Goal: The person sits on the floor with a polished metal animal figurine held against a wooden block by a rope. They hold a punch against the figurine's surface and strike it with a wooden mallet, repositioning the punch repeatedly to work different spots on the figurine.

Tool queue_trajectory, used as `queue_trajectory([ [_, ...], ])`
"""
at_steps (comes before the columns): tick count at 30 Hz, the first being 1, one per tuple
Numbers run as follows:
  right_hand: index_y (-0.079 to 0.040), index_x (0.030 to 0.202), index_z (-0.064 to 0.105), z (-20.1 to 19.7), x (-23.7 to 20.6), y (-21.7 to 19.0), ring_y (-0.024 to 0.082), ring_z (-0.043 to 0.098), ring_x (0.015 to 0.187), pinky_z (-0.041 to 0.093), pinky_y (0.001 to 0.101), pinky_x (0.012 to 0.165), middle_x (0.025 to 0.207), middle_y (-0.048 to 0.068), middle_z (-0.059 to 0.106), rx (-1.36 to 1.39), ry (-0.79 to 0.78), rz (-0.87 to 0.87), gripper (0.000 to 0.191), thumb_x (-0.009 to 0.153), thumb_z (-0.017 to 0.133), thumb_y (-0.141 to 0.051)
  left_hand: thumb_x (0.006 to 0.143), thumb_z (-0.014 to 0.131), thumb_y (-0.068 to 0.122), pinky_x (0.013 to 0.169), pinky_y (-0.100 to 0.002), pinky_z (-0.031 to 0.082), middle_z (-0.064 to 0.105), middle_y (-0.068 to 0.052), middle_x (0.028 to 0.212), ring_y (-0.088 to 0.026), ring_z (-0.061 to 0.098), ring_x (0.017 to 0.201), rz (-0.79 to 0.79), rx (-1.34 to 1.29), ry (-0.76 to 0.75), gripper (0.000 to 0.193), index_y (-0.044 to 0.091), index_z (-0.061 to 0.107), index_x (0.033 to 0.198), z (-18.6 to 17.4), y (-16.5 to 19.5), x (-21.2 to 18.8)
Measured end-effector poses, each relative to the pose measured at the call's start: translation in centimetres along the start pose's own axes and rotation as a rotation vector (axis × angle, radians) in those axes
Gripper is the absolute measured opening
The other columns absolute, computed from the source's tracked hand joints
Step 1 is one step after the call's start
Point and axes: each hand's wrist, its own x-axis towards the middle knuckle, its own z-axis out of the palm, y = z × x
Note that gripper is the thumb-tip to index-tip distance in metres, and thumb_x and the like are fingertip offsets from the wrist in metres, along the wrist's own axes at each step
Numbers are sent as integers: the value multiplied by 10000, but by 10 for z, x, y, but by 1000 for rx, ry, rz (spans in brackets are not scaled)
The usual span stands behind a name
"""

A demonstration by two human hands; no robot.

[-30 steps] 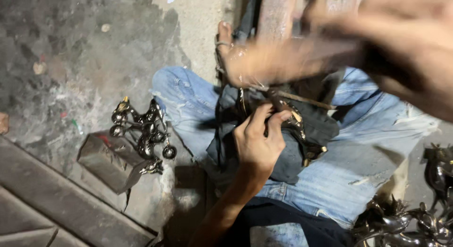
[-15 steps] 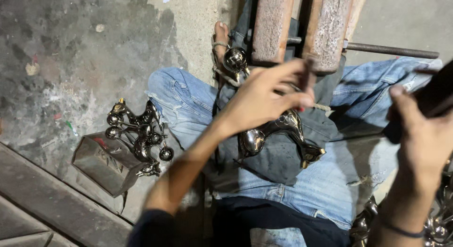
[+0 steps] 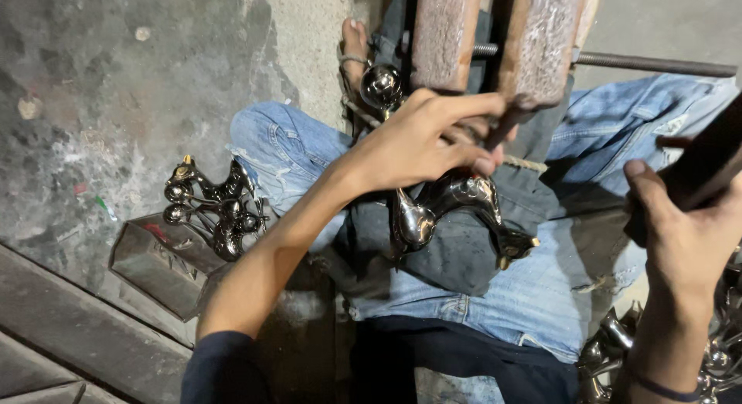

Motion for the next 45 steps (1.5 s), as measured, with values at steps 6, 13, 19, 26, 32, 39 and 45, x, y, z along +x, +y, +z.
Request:
queue_trajectory([
  [6, -16, 1274, 580, 4, 5, -22, 95, 614, 693, 490, 206, 656, 888, 34, 645, -92, -148, -111, 330, 1018, 786, 18, 930, 727, 76, 833, -349, 645, 800, -133, 1064, -218, 809, 1013, 101, 178, -109, 445, 36, 574, 1345, -7, -9, 22],
  [13, -14, 1354, 546, -12, 15, -30, 173, 641, 752, 513, 269, 705, 950, 111, 657, -409, -271, -279, 414, 987, 739, -13, 928, 671, 30, 889, -358, 613, 817, -119, 968, -201, 806, 1020, 159, 283, -138, 451, 54, 593, 1371, -5, -9, 20],
  [19, -13, 1422, 517, -9, 24, -31, 239, 664, 803, 533, 322, 747, 1003, 176, 668, -538, -365, -384, 496, 960, 698, -39, 990, 592, -61, 983, -319, 639, 794, -139, 1061, -199, 820, 1037, 275, 215, -86, 397, 8, 566, 1380, -5, -15, 14],
  [26, -11, 1502, 484, 6, 48, -79, 317, 690, 862, 556, 384, 796, 1065, 253, 680, -757, -583, -567, 599, 929, 651, -70, 1009, 587, -43, 776, -285, 673, 811, -147, 960, -168, 831, 906, 167, 161, 18, 300, -7, 604, 1306, 6, -15, 2],
  [32, -63, 1568, 476, -2, 60, -44, 290, 730, 797, 573, 378, 754, 985, 211, 749, -995, -626, -316, 696, 918, 707, -152, 970, 652, 6, 725, -293, 646, 804, -128, 1006, -169, 811, 860, 77, 202, 149, 342, 42, 629, 1310, 9, -7, 0],
  [39, -10, 1306, 654, -3, 94, 14, 216, 684, 1040, 538, 325, 904, 1198, 133, 714, -314, -427, 80, 236, 1134, 640, -171, 952, 754, 77, 832, -289, 633, 782, -83, 1066, -165, 780, 986, -50, -45, 680, 288, 22, 618, 1200, 48, 11, -35],
  [45, 28, 1285, 465, 20, 101, -53, 248, 663, 1151, 538, 364, 1014, 1183, 198, 622, -257, -707, -400, 350, 983, 635, -17, 940, 734, 32, 727, -257, 621, 750, -87, 973, -141, 761, 886, -125, -67, 980, 212, -15, 575, 1072, 80, 23, -33],
])
